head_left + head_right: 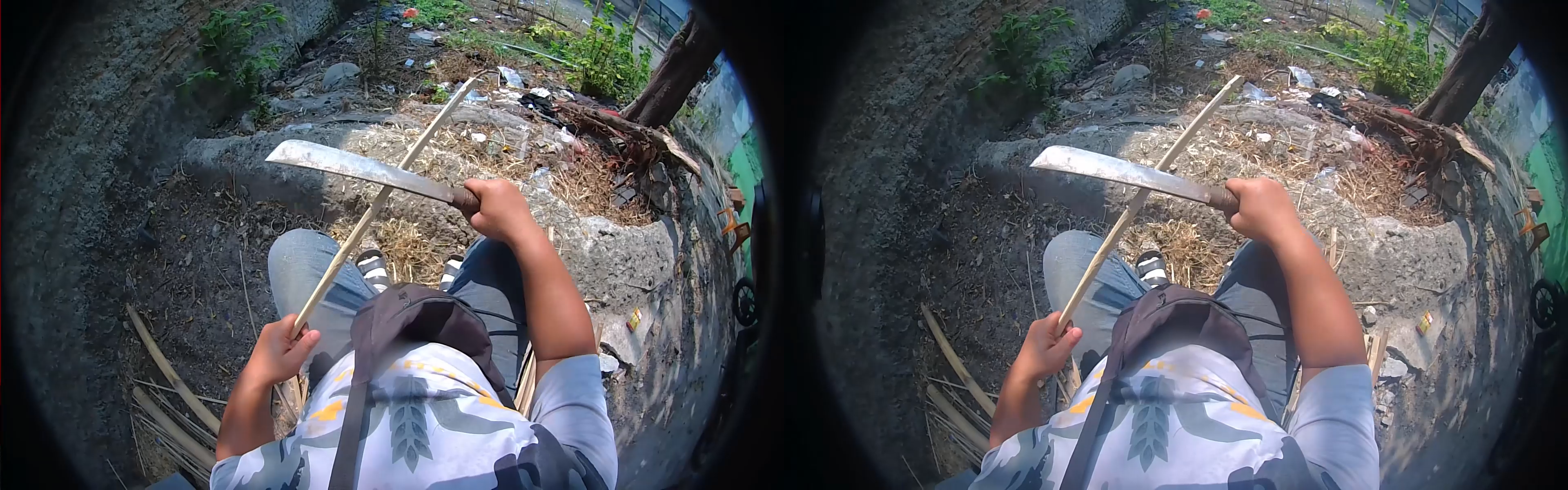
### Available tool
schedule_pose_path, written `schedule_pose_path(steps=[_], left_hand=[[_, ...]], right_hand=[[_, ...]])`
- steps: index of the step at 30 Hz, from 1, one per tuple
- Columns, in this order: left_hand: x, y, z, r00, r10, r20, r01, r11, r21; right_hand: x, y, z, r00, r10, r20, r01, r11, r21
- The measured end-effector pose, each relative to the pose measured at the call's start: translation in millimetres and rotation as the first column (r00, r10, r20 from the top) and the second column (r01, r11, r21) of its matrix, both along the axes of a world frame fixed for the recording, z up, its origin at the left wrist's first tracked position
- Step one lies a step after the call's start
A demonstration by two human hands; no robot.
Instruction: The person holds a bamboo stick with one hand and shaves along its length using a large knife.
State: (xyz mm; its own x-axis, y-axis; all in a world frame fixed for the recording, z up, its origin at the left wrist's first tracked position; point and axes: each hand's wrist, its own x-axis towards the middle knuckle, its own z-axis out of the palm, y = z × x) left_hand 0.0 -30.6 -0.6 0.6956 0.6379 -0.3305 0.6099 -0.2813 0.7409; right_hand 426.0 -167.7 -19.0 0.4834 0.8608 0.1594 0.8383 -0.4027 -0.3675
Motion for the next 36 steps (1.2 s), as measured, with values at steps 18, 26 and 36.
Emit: schedule_pose_path(steps=[18, 26, 36], left_hand=[[37.1, -1.8, -17.1, 0.98, -0.053, 0.19, 0.025, 0.989, 0.147], [39.1, 3.3, -23.1, 0.978, -0.031, 0.204, 0.008, 0.994, 0.114], [23.0, 3.3, -21.6, 0.977, -0.025, 0.213, 0.004, 0.995, 0.102]], right_hand=[[-24.9, 16.8, -9.6, 0.966, 0.241, 0.098, -0.241, 0.97, -0.008], [-38.1, 11.7, 11.1, 0.935, 0.295, 0.199, -0.292, 0.955, -0.044], [-15.5, 11.0, 19.4, 0.998, -0.045, 0.045, 0.044, 0.999, 0.009]])
